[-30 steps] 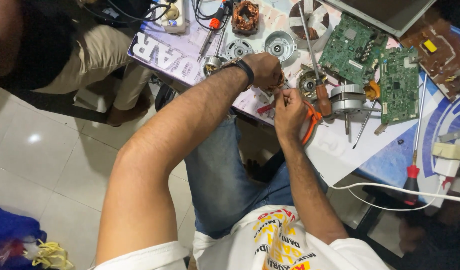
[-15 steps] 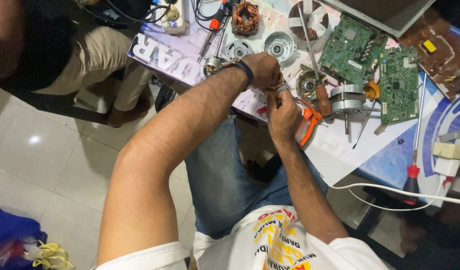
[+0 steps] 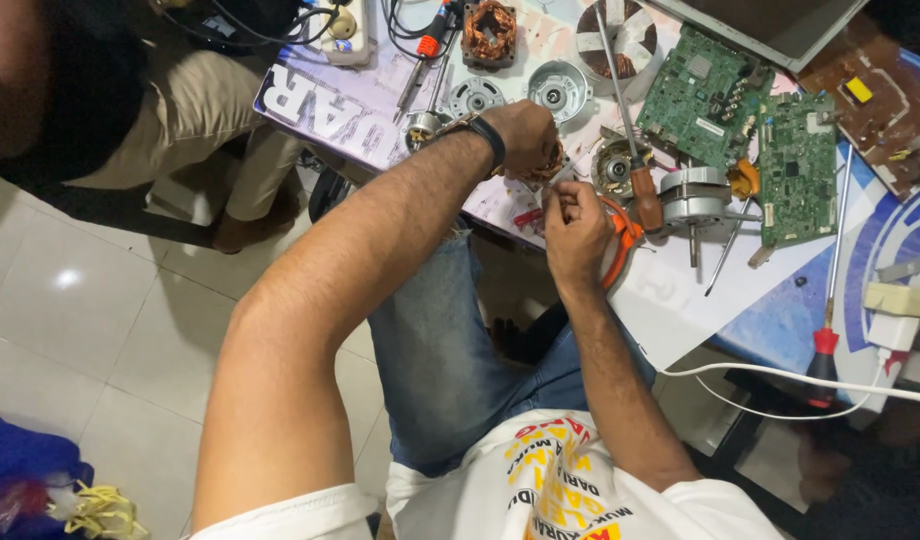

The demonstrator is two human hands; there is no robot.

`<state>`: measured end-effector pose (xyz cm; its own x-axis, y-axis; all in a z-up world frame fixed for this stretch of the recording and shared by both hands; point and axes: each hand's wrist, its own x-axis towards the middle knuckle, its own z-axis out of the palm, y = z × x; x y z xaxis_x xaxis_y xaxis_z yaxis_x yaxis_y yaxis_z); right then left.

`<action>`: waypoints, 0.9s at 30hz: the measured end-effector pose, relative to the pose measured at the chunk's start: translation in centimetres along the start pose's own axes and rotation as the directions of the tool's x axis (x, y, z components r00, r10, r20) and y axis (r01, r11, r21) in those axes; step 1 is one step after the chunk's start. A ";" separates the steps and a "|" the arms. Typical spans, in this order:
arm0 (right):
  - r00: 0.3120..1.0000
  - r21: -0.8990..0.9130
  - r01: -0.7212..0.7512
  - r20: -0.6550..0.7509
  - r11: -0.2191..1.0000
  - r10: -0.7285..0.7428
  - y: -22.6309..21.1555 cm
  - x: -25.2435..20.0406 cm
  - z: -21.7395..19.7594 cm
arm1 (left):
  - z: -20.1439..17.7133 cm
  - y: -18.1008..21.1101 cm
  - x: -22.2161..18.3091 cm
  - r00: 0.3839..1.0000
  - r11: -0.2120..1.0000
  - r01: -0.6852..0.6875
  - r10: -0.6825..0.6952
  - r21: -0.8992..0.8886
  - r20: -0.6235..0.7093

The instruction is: Repairing or disassembling an electronic motor assembly by manipulating wires and small components on a workbench.

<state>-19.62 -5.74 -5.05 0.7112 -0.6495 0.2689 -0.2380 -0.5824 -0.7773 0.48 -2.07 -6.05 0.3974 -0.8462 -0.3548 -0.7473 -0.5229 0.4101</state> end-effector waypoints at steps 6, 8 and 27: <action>0.996 -0.140 0.085 -0.021 0.986 -0.089 0.6 0.1 0.5 | -0.4 0.4 -0.7 0.998 0.997 0.061 -0.062 -0.041 -0.026; 0.995 -0.080 0.098 0.033 0.992 -0.096 -0.7 0.1 0.1 | -3.4 2.1 -2.7 0.993 0.992 0.093 -0.086 -0.090 0.081; 0.991 0.103 0.062 0.113 0.993 -0.073 -1.0 0.5 0.2 | -4.7 2.4 -3.3 0.977 0.988 0.108 -0.084 -0.113 0.198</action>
<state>-18.90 -5.44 -4.23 0.7971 -0.5456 0.2588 -0.1247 -0.5680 -0.8135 -0.17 -1.04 0.03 0.3454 -0.7621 -0.5477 -0.6348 -0.6195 0.4617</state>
